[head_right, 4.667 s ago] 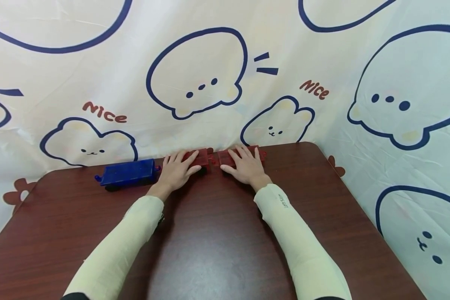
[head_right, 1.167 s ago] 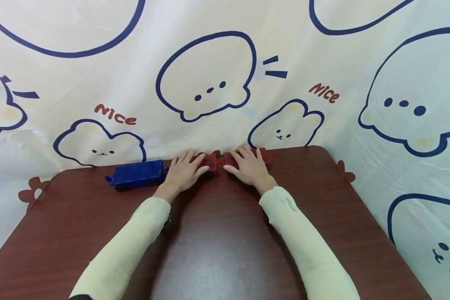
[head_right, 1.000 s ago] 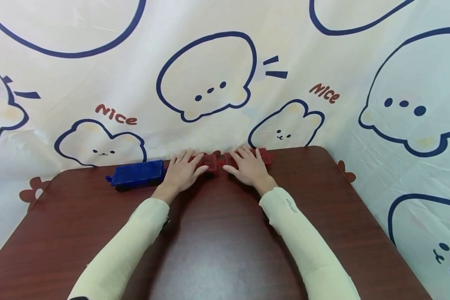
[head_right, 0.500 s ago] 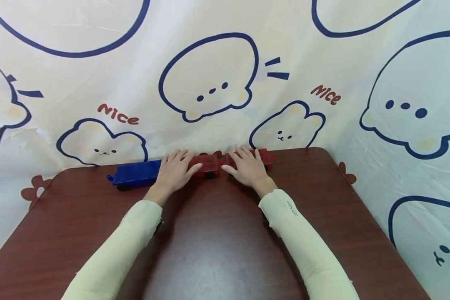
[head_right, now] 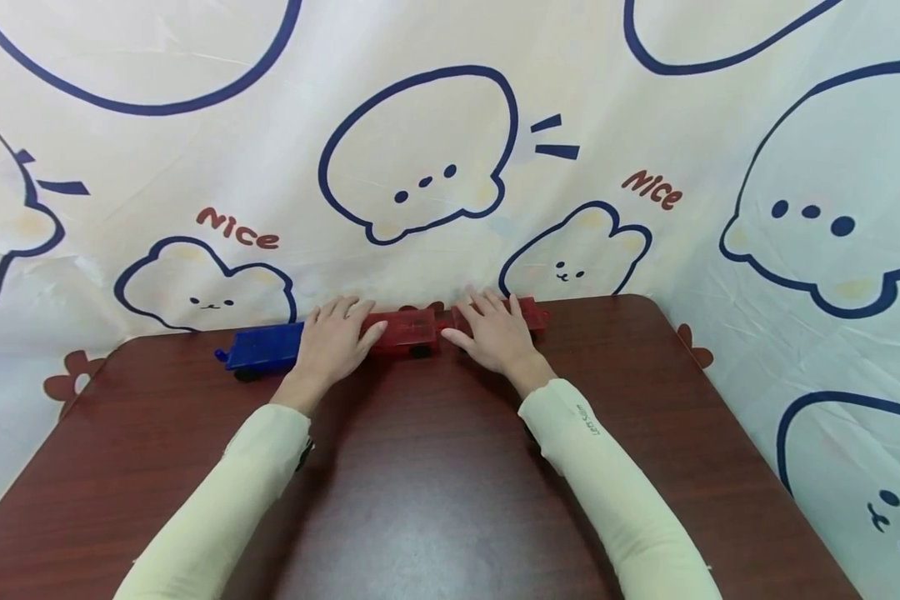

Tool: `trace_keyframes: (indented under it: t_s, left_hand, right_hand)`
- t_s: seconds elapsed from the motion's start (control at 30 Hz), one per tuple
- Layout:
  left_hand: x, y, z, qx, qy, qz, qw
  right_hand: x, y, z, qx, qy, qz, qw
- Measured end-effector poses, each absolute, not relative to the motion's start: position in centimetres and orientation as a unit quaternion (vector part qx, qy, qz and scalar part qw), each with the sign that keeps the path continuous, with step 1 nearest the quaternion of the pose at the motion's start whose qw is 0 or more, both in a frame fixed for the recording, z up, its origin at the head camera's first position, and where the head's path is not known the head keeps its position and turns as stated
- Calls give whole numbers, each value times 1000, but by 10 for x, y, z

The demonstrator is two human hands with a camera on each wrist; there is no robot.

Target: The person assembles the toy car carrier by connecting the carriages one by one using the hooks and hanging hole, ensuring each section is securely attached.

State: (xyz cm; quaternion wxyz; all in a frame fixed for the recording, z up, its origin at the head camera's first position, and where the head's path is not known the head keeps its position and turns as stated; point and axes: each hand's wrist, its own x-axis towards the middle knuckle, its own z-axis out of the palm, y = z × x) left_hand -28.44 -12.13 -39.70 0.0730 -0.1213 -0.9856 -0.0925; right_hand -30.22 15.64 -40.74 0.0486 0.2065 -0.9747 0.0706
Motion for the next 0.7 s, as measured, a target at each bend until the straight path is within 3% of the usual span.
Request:
trace_keyframes:
  t_s: [0.7]
  left_hand:
    - [-272, -144, -382, -103, -989, -72, 74]
  right_hand:
    - [-297, 155, -396, 193, -978, 59, 46]
